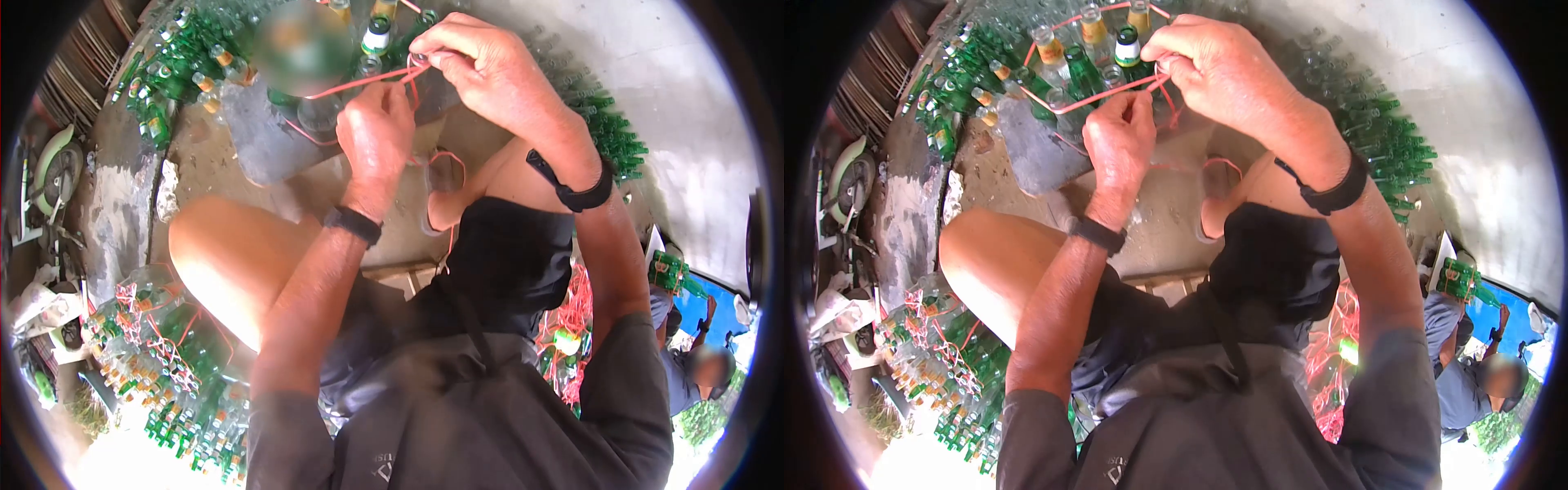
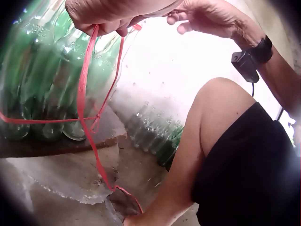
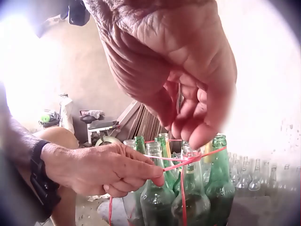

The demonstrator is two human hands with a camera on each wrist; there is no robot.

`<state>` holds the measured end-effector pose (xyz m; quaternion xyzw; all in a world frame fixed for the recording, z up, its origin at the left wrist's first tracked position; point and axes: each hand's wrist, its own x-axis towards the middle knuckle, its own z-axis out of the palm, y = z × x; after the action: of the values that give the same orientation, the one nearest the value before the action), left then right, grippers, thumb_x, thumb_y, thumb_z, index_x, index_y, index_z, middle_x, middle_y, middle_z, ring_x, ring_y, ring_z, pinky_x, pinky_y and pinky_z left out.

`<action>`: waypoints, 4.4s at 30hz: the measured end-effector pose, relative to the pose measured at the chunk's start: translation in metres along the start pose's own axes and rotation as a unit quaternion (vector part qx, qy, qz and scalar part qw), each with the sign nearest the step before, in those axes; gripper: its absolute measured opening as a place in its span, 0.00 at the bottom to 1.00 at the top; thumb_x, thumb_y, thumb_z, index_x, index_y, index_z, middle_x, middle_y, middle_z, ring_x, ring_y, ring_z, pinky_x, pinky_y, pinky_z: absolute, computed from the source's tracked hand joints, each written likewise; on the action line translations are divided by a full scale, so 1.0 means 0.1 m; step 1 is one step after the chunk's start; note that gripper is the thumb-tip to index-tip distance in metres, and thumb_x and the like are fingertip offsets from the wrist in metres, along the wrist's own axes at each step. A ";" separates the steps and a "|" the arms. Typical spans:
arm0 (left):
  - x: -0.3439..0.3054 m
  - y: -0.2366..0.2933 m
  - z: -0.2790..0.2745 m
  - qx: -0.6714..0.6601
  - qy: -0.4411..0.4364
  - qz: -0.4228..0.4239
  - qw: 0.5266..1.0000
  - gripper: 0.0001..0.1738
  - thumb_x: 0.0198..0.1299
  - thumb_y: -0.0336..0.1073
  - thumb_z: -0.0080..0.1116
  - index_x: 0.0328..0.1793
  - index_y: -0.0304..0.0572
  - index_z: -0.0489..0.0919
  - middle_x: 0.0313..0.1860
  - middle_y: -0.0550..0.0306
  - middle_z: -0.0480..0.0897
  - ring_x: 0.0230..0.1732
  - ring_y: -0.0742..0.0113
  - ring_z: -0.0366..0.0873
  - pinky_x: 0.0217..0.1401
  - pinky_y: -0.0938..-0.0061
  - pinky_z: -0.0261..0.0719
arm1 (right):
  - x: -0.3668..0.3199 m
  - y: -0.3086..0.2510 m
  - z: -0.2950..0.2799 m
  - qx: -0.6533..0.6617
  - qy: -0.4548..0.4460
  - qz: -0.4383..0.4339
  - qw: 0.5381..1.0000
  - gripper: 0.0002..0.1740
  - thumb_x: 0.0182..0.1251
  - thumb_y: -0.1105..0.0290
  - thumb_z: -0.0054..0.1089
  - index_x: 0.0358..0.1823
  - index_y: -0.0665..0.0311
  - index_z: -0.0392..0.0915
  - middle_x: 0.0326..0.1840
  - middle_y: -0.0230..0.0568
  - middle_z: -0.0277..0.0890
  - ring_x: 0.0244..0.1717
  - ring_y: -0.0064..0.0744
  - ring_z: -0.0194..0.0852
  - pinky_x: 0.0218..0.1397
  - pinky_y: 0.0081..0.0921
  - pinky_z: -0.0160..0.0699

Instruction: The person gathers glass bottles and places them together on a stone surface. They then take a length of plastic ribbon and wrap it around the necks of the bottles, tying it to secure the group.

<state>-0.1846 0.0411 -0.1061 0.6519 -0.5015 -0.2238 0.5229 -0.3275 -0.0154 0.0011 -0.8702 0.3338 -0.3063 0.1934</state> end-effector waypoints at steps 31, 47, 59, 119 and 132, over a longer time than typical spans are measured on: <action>-0.10 -0.03 0.03 0.013 0.048 -0.124 0.991 0.20 0.67 0.49 0.66 0.34 0.38 0.87 0.23 0.47 0.86 0.29 0.44 0.86 0.36 0.55 0.82 | 0.70 0.45 0.28 -0.017 -0.409 0.089 0.908 0.09 0.65 0.81 0.50 0.35 0.75 0.80 0.34 0.53 0.83 0.37 0.42 0.81 0.48 0.38 0.79; -0.14 0.00 -0.06 -0.142 0.038 -0.156 0.977 0.18 0.70 0.42 0.63 0.39 0.29 0.86 0.20 0.60 0.80 0.25 0.78 0.72 0.32 0.72 0.76 | 0.47 0.27 0.12 -0.274 -0.241 -0.159 0.917 0.06 0.61 0.77 0.59 0.37 0.71 0.83 0.38 0.47 0.79 0.47 0.48 0.79 0.52 0.40 0.81; -0.13 -0.12 0.16 -0.193 0.076 -0.118 0.971 0.17 0.71 0.42 0.63 0.35 0.34 0.84 0.22 0.45 0.83 0.23 0.49 0.82 0.33 0.61 0.80 | 0.67 0.15 0.13 -0.406 -0.219 -0.302 0.834 0.04 0.54 0.69 0.66 0.28 0.61 0.86 0.44 0.33 0.75 0.51 0.35 0.75 0.59 0.31 0.80; -0.14 0.03 0.27 -0.283 0.014 -0.153 0.947 0.19 0.77 0.41 0.60 0.41 0.28 0.84 0.25 0.65 0.78 0.29 0.80 0.67 0.31 0.76 0.71 | 1.15 0.14 -0.20 -0.307 -0.372 -0.244 0.841 0.08 0.56 0.68 0.69 0.28 0.61 0.78 0.27 0.44 0.77 0.41 0.51 0.79 0.44 0.46 0.76; -0.14 0.00 0.29 -0.280 0.005 -0.152 0.948 0.19 0.76 0.41 0.60 0.38 0.30 0.83 0.21 0.61 0.75 0.25 0.74 0.67 0.29 0.70 0.69 | 1.26 0.28 -0.24 -0.320 -0.371 -0.248 0.836 0.08 0.58 0.69 0.69 0.31 0.61 0.77 0.25 0.41 0.79 0.34 0.53 0.82 0.43 0.48 0.77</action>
<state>-0.2142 0.0404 -0.1193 0.5489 -0.3109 -0.4290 0.6466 -0.2824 -0.1262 0.0542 -0.9856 0.0898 0.1254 -0.0687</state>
